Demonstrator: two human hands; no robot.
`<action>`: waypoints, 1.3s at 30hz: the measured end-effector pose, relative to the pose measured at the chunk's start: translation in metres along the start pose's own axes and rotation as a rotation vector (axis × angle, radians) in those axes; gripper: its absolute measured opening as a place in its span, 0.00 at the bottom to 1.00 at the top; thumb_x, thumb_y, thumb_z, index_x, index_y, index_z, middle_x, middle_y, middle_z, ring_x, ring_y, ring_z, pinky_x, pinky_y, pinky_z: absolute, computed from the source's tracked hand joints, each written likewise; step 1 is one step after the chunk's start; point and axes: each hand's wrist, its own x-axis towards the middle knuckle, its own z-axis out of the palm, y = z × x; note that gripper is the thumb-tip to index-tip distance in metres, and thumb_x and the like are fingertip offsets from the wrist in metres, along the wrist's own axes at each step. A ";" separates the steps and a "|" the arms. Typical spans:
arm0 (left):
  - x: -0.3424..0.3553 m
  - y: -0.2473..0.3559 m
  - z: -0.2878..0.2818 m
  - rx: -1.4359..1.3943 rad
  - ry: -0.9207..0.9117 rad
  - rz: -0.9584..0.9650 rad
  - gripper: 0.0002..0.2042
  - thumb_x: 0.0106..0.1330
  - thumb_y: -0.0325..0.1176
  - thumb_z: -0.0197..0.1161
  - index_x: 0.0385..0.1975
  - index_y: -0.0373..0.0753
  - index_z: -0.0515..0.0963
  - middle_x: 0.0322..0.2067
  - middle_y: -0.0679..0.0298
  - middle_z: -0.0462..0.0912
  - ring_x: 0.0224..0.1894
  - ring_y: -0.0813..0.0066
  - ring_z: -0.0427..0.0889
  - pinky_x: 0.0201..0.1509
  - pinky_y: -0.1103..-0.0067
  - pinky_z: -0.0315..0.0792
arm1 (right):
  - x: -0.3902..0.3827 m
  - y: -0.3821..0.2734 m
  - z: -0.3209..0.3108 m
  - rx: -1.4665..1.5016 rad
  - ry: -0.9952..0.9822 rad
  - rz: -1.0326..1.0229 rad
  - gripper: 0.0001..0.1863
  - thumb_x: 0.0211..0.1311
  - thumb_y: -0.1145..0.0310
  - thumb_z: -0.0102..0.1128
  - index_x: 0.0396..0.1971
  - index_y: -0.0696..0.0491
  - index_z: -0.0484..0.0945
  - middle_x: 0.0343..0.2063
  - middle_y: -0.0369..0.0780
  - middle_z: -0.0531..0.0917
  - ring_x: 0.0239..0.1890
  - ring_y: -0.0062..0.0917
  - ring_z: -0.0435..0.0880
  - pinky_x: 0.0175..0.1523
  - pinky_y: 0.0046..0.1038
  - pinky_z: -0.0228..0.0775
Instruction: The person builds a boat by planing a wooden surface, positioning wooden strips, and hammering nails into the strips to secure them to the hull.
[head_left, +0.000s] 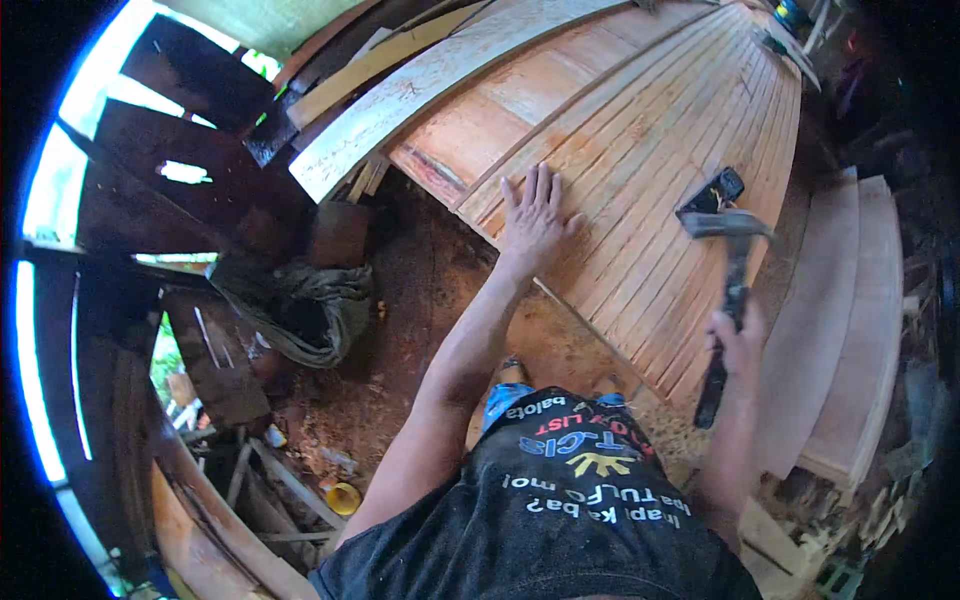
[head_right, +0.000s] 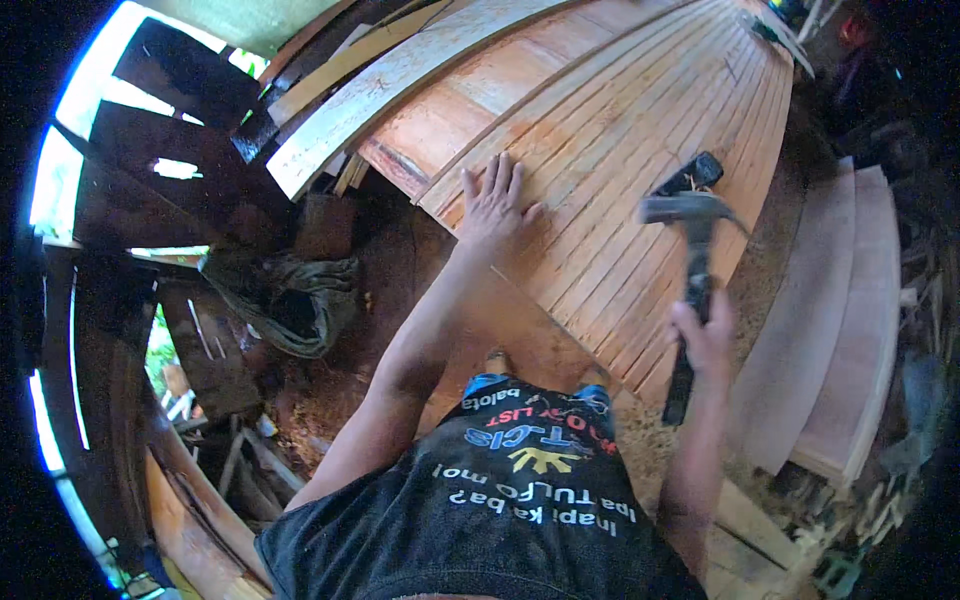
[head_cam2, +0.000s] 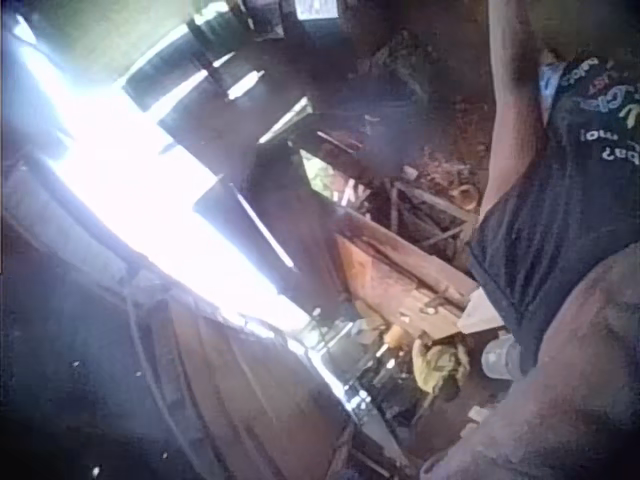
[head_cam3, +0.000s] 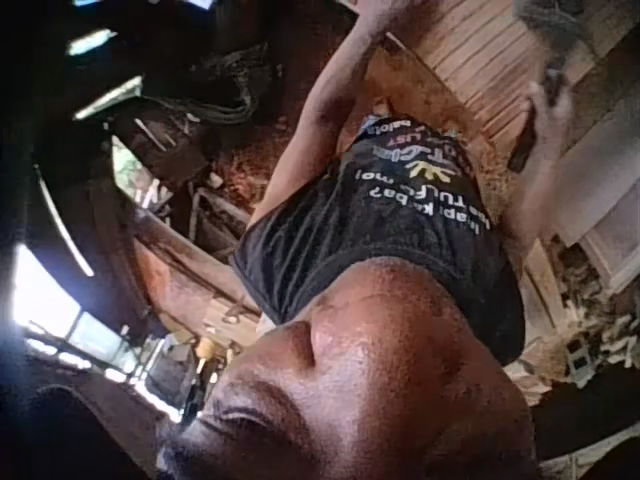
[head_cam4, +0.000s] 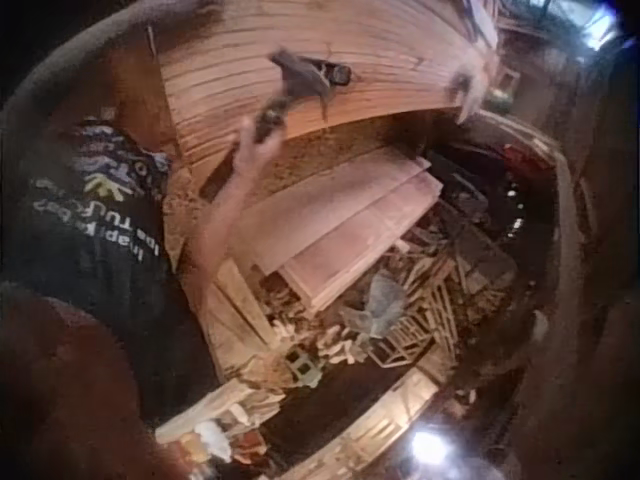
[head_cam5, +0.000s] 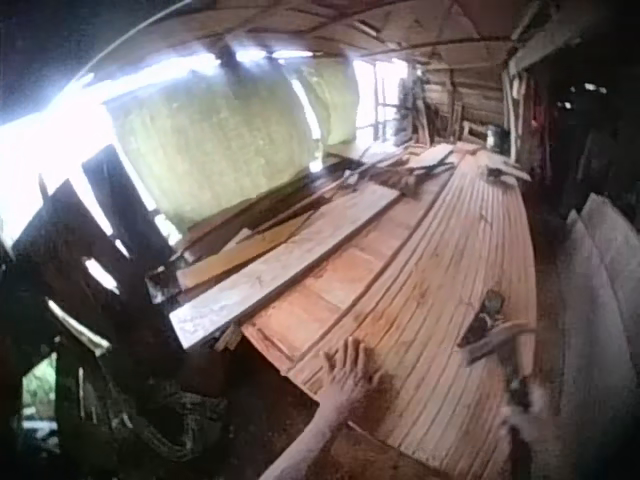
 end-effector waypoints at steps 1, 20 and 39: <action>-0.002 0.000 0.001 0.011 -0.006 -0.018 0.36 0.65 0.56 0.49 0.62 0.31 0.59 0.67 0.46 0.53 0.71 0.57 0.48 0.70 0.47 0.36 | -0.003 0.012 -0.016 0.048 0.094 -0.033 0.16 0.56 0.69 0.62 0.42 0.54 0.69 0.21 0.32 0.74 0.16 0.14 0.72 0.21 0.17 0.66; 0.006 0.000 -0.011 0.206 -0.078 -0.741 0.39 0.66 0.60 0.37 0.67 0.33 0.52 0.70 0.50 0.47 0.73 0.56 0.42 0.72 0.55 0.35 | -0.222 0.436 -0.239 -0.195 0.268 1.144 0.11 0.62 0.61 0.60 0.29 0.52 0.72 0.13 0.33 0.71 0.11 0.19 0.70 0.17 0.24 0.62; 0.022 0.002 -0.011 0.367 -0.100 -0.866 0.37 0.66 0.62 0.39 0.69 0.44 0.53 0.71 0.60 0.48 0.73 0.65 0.44 0.71 0.51 0.37 | -0.052 0.350 -0.377 -0.249 0.023 0.932 0.07 0.61 0.65 0.59 0.26 0.51 0.75 0.18 0.36 0.76 0.14 0.23 0.74 0.17 0.27 0.65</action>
